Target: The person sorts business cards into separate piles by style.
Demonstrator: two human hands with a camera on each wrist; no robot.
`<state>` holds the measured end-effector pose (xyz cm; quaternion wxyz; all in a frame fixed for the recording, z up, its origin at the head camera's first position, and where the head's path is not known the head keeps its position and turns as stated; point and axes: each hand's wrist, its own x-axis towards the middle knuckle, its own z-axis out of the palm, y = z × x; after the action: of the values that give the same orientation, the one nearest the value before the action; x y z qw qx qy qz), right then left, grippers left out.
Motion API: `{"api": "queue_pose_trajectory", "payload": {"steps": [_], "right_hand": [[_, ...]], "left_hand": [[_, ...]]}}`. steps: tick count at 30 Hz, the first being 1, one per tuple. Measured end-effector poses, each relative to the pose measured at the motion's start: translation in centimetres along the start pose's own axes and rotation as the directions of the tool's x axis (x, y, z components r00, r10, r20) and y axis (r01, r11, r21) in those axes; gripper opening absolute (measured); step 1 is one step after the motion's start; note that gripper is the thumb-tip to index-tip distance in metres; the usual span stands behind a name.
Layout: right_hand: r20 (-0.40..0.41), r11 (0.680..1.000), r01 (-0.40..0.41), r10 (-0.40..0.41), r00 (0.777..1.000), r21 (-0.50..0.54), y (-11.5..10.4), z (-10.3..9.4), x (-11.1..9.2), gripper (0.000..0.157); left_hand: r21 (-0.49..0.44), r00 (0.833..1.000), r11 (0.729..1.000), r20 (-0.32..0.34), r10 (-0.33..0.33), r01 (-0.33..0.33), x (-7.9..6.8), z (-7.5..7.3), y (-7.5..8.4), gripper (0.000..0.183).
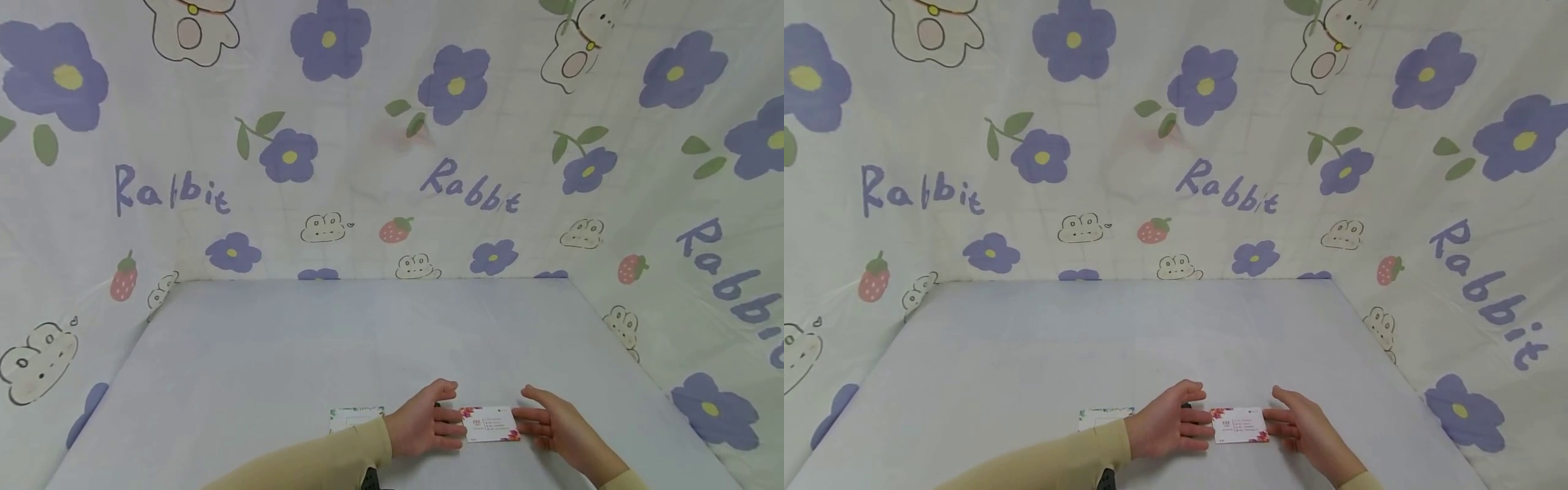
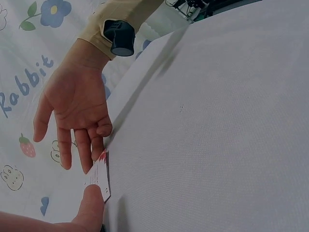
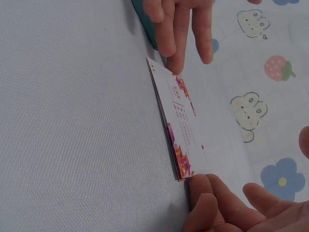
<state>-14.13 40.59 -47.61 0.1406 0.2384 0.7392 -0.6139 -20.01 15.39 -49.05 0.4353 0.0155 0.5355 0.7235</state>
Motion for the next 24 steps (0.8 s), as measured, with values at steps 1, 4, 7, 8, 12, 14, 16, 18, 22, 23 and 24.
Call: {"api": "queue_pose_trajectory", "payload": {"steps": [1, 4, 7, 8, 12, 14, 16, 18, 22, 23, 24], "right_hand": [[0.002, 1.0, 0.002, -0.002, 1.0, 0.0, 0.0, 0.0, 0.0, 0.076], [0.005, 1.0, 0.006, -0.006, 1.0, 0.004, 0.1, 0.1, 0.0, 0.073], [0.015, 1.0, 0.01, -0.01, 1.0, 0.0, 0.0, 0.2, 0.2, 0.072], [0.018, 1.0, 0.01, -0.01, 1.0, -0.002, -0.1, 0.2, 0.4, 0.072], [0.033, 1.0, 0.012, -0.011, 0.999, -0.019, -0.5, 0.4, 0.8, 0.074], [0.036, 1.0, 0.005, -0.004, 0.999, -0.028, -0.7, 0.5, 1.0, 0.075], [0.033, 0.999, 0.0, 0.002, 0.999, -0.04, -0.8, 0.4, 0.9, 0.078], [0.023, 0.998, -0.011, 0.013, 1.0, -0.054, -0.8, 0.2, 0.9, 0.082], [-0.012, 0.992, 0.011, -0.012, 1.0, -0.123, -0.7, -0.3, 0.6, 0.084], [-0.028, 0.99, 0.022, -0.027, 0.999, -0.142, -0.7, -0.5, 0.5, 0.084], [-0.045, 0.986, 0.035, -0.043, 0.998, -0.163, -0.7, -0.7, 0.4, 0.083]], "left_hand": [[0.001, 1.0, 1.0, -0.001, 0.002, -0.002, 0.0, 0.0, 0.0, 0.086], [0.005, 1.0, 1.0, -0.002, 0.005, -0.005, -0.1, -0.1, -0.1, 0.085], [0.002, 1.0, 1.0, -0.007, 0.007, -0.007, -0.1, -0.3, 0.0, 0.086], [-0.001, 1.0, 1.0, -0.008, 0.01, -0.01, -0.1, -0.4, 0.0, 0.086], [-0.01, 1.0, 1.0, -0.016, 0.018, -0.018, -0.2, -0.8, 0.0, 0.086], [-0.017, 1.0, 1.0, -0.021, 0.022, -0.023, -0.3, -1.0, 0.0, 0.086], [-0.022, 1.0, 0.999, -0.014, 0.028, -0.029, -0.3, -1.1, 0.1, 0.086], [-0.024, 0.999, 0.999, -0.002, 0.044, -0.044, -0.4, -1.6, 0.3, 0.086], [0.011, 0.995, 0.995, -0.004, 0.098, -0.098, -1.0, -3.3, 1.1, 0.083], [0.024, 0.994, 0.993, -0.012, 0.113, -0.113, -1.3, -3.9, 1.3, 0.081], [0.032, 0.992, 0.992, -0.021, 0.126, -0.125, -1.6, -4.6, 1.5, 0.08]]}}
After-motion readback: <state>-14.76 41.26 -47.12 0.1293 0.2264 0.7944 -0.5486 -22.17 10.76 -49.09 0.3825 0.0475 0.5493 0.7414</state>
